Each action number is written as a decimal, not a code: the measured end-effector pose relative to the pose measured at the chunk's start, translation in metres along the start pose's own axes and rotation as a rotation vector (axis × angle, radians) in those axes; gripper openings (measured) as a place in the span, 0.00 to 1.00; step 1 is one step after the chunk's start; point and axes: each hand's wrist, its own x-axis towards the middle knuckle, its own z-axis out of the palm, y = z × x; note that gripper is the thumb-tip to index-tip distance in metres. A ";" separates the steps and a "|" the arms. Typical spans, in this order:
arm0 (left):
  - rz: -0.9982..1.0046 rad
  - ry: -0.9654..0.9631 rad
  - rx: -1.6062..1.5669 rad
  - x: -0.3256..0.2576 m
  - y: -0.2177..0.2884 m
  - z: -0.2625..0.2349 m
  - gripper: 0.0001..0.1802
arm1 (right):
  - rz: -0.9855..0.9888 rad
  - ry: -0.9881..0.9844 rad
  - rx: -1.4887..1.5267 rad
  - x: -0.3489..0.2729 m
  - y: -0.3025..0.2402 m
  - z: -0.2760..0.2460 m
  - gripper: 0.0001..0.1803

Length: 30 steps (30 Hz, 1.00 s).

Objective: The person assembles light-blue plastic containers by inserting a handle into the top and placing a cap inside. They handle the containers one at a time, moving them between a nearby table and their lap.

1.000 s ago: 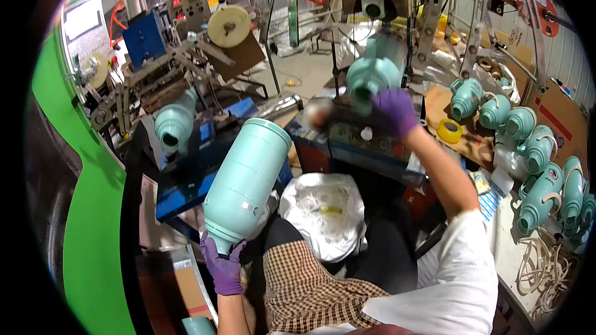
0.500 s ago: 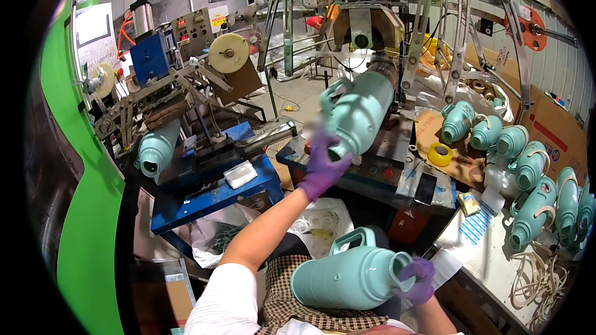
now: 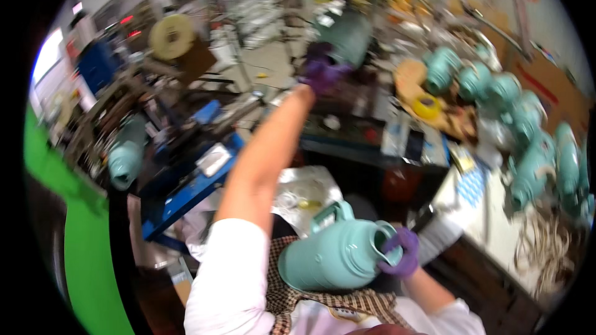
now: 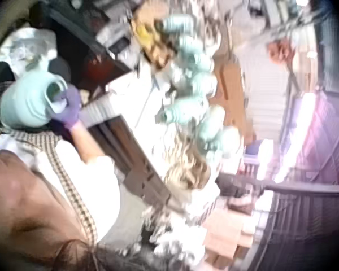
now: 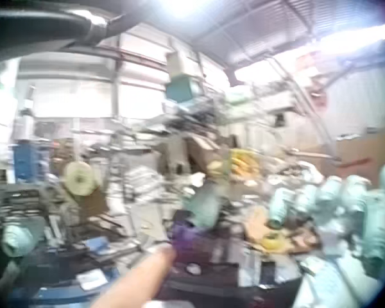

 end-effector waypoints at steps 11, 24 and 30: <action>-0.335 -1.235 -0.781 -0.214 0.214 -0.142 0.33 | 0.218 -0.258 0.026 0.020 -0.037 -0.011 0.35; -0.470 -0.555 -0.998 -0.195 0.110 -0.196 0.37 | 0.629 -0.513 -1.968 -0.107 -0.026 -0.386 0.19; -1.058 -0.639 -1.255 -0.267 0.037 -0.189 0.45 | 1.118 -0.481 -1.853 -0.133 0.012 -0.432 0.33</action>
